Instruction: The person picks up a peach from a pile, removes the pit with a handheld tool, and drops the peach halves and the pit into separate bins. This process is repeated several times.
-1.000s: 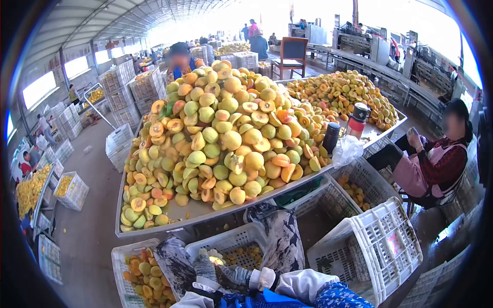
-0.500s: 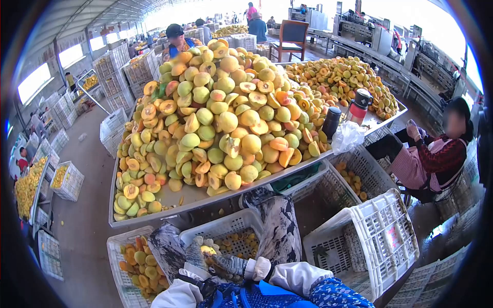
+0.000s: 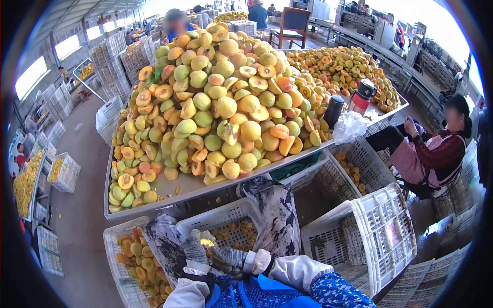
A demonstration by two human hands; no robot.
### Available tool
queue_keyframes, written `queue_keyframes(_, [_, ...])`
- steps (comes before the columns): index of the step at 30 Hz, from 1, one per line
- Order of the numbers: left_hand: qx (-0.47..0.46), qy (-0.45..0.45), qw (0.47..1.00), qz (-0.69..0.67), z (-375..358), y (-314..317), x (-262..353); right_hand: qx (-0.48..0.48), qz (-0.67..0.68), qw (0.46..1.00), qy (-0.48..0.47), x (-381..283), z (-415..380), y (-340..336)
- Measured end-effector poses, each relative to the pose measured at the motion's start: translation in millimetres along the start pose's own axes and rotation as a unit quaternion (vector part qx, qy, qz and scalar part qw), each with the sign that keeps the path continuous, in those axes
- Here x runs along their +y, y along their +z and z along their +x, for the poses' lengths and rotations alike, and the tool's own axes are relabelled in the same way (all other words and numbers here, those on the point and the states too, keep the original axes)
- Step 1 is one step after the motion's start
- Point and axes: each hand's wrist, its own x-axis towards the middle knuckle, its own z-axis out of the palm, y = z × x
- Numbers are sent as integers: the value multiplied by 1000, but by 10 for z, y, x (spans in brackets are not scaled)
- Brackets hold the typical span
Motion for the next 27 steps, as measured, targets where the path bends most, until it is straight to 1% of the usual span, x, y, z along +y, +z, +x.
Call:
queue_keyframes(1, [-20, 87, 994, 65, 79, -78, -69, -224, 173, 959, 24, 190, 129, -237])
queue_keyframes(2, [-41, 174, 976, 128, 120, -123, -105, -430, 331, 839, 44, 408, 251, -429])
queue_keyframes(3, [-42, 174, 978, 107, 19, -29, -69, -323, 373, 870, -15, 691, 391, -434])
queue_keyframes(4, [-42, 174, 978, 107, 41, -38, -98, -323, 373, 870, -15, 643, 366, -400])
queue_keyframes(6, [-13, 201, 975, 89, 118, -63, -160, -181, 245, 952, 33, 223, 179, -136])
queue_keyframes(7, [-14, 201, 975, 90, 115, -63, -153, -106, 177, 977, 56, -23, 70, 22])
queue_keyframes(8, [-23, 201, 975, 95, 103, -70, -148, -30, 108, 991, 79, -205, -17, 147])
queue_keyframes(9, [-33, 200, 974, 100, 93, -77, -152, 47, 38, 993, 102, -269, -58, 198])
queue_keyframes(10, [-33, 198, 974, 101, 124, -124, -176, 48, 40, 993, 102, -256, -59, 194])
queue_keyframes(12, [-42, 163, 981, 97, 185, -194, -178, 62, -38, 990, 123, -258, -47, 189])
queue_keyframes(13, [-43, 164, 981, 97, 193, -216, -172, 62, -38, 990, 122, -281, -57, 169])
queue_keyframes(14, [-66, 94, 993, 34, 113, -156, -94, -1, -303, 950, 72, -354, -99, 144])
queue_keyframes(15, [-88, 23, 995, -29, 48, -104, -30, -64, -544, 836, 17, -417, -130, 133])
queue_keyframes(16, [-89, 23, 995, -28, 8, -75, 16, -86, -597, 798, -21, -443, -149, 129])
queue_keyframes(17, [-84, -13, 996, -37, -25, -55, 58, -85, -576, 812, -31, -480, -170, 136])
queue_keyframes(18, [-78, -48, 995, -45, -37, -47, 79, -79, -522, 849, -30, -495, -189, 148])
queue_keyframes(19, [-79, -48, 995, -44, -26, -55, 81, -67, -414, 908, -17, -507, -207, 171])
queue_keyframes(20, [-76, -49, 996, -22, -8, -71, 79, -58, -261, 964, 3, -524, -230, 224])
queue_keyframes(21, [-73, -50, 996, -1, 1, -76, 80, -56, -107, 993, 14, -551, -270, 294])
queue_keyframes(22, [-75, -51, 996, 0, -16, -47, 95, -39, 9, 999, 9, -599, -308, 393])
queue_keyframes(23, [-54, -40, 997, -43, -45, 10, 123, 3, 73, 997, -12, -682, -358, 524])
queue_keyframes(24, [-32, -29, 995, -88, -54, 57, 144, 60, 93, 993, -39, -807, -410, 661])
queue_keyframes(25, [-32, -29, 995, -87, -29, 76, 146, 43, -45, 995, -80, -957, -503, 636])
queue_keyframes(26, [-5, -14, 996, -86, 8, 74, 123, 44, -41, 995, -79, -788, -397, 530])
queue_keyframes(27, [24, -1, 996, -85, 39, 65, 90, 57, -58, 994, -74, -437, -170, 313])
